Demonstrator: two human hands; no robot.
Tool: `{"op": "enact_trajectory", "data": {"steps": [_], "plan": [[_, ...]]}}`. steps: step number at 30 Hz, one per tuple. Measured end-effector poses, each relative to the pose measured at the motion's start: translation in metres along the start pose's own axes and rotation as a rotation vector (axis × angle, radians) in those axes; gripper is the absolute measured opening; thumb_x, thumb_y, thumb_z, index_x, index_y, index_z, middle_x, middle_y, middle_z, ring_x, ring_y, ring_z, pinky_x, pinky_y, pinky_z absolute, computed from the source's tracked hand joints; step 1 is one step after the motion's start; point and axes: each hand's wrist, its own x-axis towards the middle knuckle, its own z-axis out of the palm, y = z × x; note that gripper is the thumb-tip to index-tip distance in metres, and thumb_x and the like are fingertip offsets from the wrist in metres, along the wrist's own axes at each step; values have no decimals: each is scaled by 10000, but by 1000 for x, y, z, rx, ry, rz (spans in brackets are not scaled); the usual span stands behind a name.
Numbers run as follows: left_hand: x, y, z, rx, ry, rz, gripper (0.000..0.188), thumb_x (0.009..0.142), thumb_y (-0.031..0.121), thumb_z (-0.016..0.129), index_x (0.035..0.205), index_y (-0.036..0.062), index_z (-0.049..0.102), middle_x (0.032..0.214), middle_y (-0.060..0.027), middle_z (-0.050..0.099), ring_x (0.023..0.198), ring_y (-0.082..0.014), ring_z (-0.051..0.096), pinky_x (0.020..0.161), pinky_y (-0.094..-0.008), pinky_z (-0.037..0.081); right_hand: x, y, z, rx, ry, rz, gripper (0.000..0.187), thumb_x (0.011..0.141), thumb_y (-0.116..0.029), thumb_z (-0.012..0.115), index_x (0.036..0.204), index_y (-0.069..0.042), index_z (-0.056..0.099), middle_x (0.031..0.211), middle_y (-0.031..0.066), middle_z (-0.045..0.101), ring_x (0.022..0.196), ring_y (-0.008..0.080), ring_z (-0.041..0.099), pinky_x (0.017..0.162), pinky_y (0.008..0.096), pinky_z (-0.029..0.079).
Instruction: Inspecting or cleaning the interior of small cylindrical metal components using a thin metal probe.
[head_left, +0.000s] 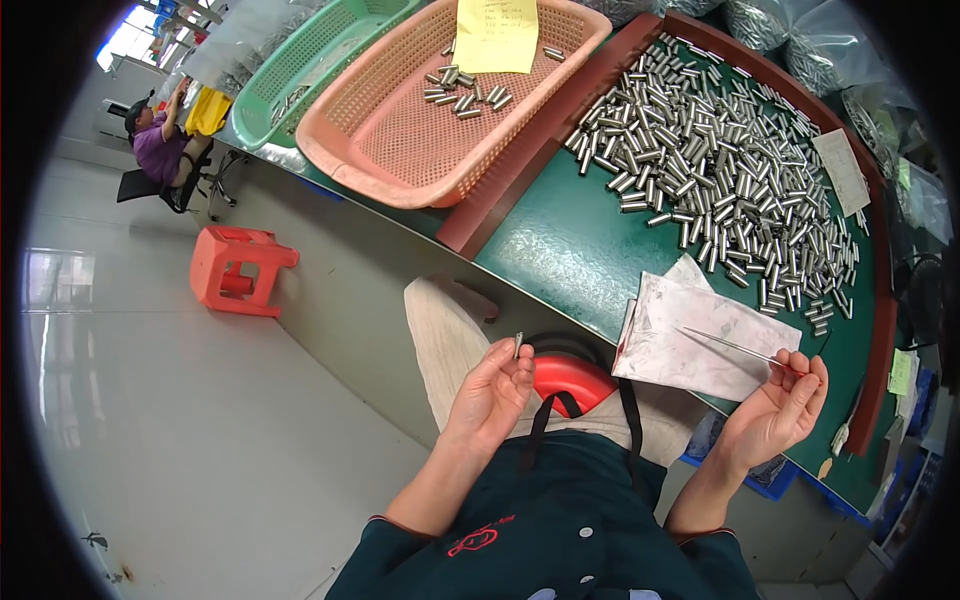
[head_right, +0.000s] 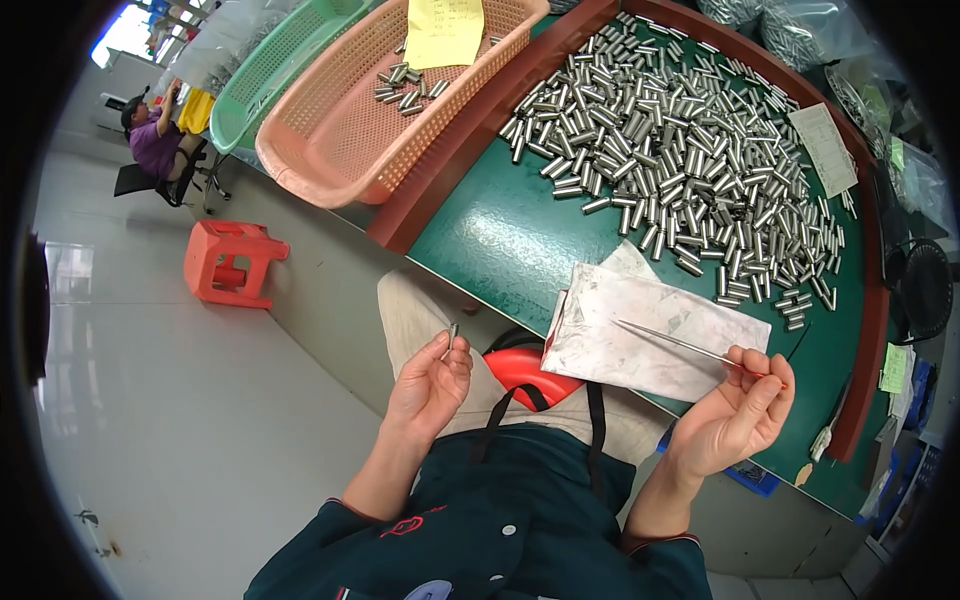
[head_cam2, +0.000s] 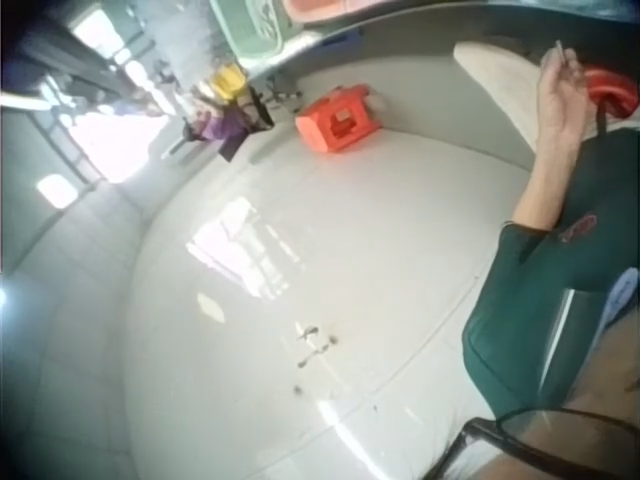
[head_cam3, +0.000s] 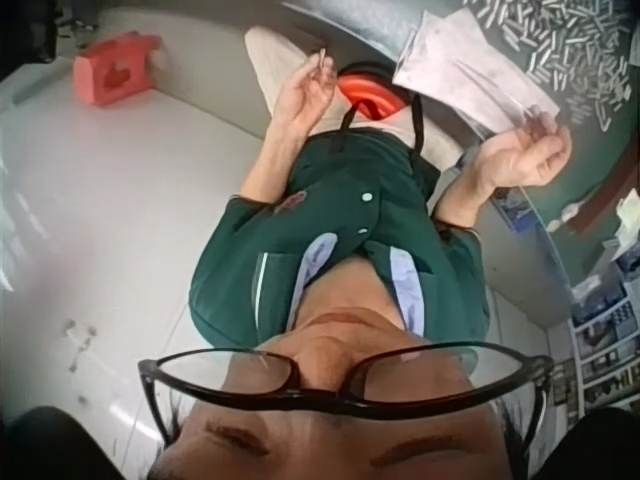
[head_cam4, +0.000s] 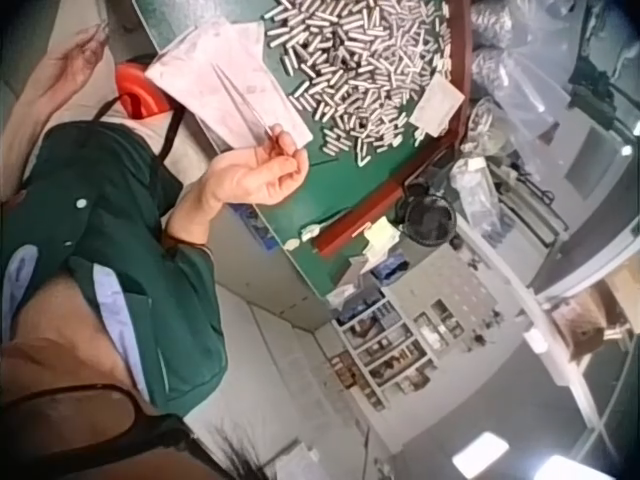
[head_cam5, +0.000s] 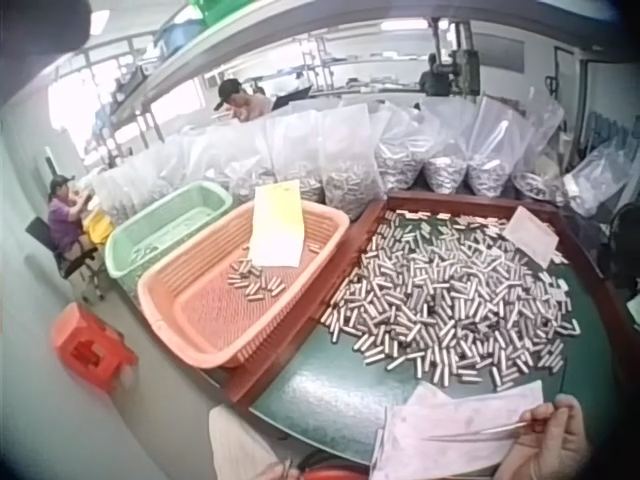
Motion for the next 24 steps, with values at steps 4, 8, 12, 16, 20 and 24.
{"op": "enact_trajectory", "data": {"steps": [4, 8, 12, 16, 20, 24], "plan": [[-3, -3, 11, 174, -5, 119, 58, 839, 96, 544, 883, 67, 520, 811, -97, 585, 709, -145, 566, 635, -224, 472, 0, 0, -2, 10, 7, 2, 221, 904, -124, 443, 1040, 30, 527, 886, 123, 605, 817, 208, 572, 775, 289, 448], [9, 6, 7, 378, -440, 183, 109, 851, 173, 545, 880, 87, 484, 725, -54, 515, 620, -128, 454, 556, -224, 360, 0, 0, -1, -2, 20, 5, 225, 908, -135, 436, 1036, 27, 524, 880, 123, 602, 802, 202, 571, 760, 291, 450], [15, 7, 0, 372, -582, 115, 185, 850, 214, 547, 791, 81, 432, 658, -30, 412, 561, -103, 355, 504, -215, 296, -1, -1, -3, -23, 25, 0, 226, 910, -141, 429, 1035, 23, 519, 873, 123, 601, 788, 198, 571, 742, 292, 451], [17, 5, -5, 383, -556, 123, 186, 846, 214, 553, 791, 79, 438, 655, -29, 414, 556, -104, 357, 504, -213, 296, -2, 1, -4, -15, 29, 3, 226, 911, -138, 425, 1038, 23, 518, 871, 124, 601, 789, 200, 570, 744, 295, 448], [20, 5, -9, 444, -546, 146, 182, 838, 216, 565, 801, 76, 456, 649, -29, 419, 556, -104, 364, 505, -215, 298, -1, 1, -4, -4, 21, 7, 228, 912, -138, 422, 1039, 25, 517, 872, 125, 601, 790, 201, 570, 749, 300, 448], [21, 5, -12, 458, -552, 137, 175, 834, 220, 570, 822, 74, 474, 652, -31, 428, 563, -105, 375, 511, -214, 304, -1, 0, -3, -17, 19, 4, 228, 913, -138, 420, 1035, 28, 518, 869, 124, 600, 789, 200, 569, 753, 303, 451]]}}
